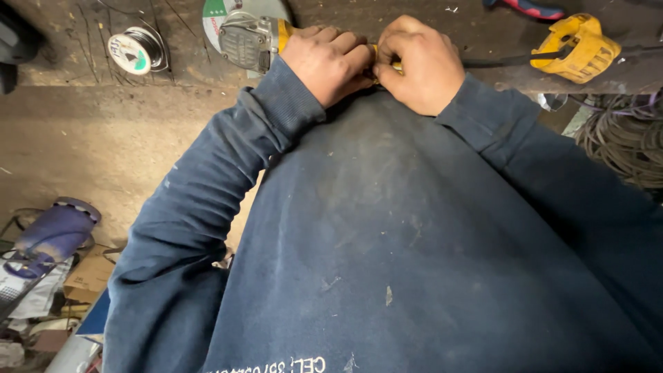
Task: The person repairs a yellow angle grinder at a workbench. They handle small internal components, use a screwdriver on the tool's parts, and manipulate a small switch-like component and wire by hand while working over their lap and the bench.
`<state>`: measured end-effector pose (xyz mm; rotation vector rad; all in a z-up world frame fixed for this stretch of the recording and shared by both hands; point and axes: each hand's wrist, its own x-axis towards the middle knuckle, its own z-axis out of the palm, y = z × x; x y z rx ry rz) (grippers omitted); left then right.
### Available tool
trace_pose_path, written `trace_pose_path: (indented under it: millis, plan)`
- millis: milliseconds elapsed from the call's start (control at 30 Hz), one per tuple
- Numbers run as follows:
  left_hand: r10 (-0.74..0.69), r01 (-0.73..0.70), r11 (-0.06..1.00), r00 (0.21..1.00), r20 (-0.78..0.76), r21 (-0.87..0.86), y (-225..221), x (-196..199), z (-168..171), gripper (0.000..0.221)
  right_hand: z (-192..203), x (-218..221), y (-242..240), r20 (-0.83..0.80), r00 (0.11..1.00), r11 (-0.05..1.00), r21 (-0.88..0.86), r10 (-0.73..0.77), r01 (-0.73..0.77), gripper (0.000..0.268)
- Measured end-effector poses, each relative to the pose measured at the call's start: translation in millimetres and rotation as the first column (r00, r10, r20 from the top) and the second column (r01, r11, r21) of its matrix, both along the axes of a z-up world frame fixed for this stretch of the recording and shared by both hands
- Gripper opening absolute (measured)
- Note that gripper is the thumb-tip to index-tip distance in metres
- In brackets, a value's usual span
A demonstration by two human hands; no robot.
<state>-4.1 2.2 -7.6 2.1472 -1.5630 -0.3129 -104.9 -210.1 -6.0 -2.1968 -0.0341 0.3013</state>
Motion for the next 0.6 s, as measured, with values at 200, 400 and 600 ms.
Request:
trace_pose_path:
  millis: [200,400,600]
  plan:
    - [-0.016,0.016,1.0,1.0,-0.005,-0.026,-0.1,3.6,-2.2,0.029,-1.9,2.3,3.3,0.007,1.0,0.999,-0.033,-0.008,0.008,0.013]
    - [-0.024,0.027,0.996,0.999,0.04,-0.082,2.6,0.0,-3.6,0.028,1.5,-4.5,10.1,0.066,0.998,0.993,-0.119,-0.002,0.01,0.012]
    - [-0.044,0.046,0.997,0.999,0.03,-0.065,-0.5,2.2,-4.6,0.03,-3.1,-3.9,-1.5,0.036,0.999,0.997,-0.074,-0.023,0.026,0.015]
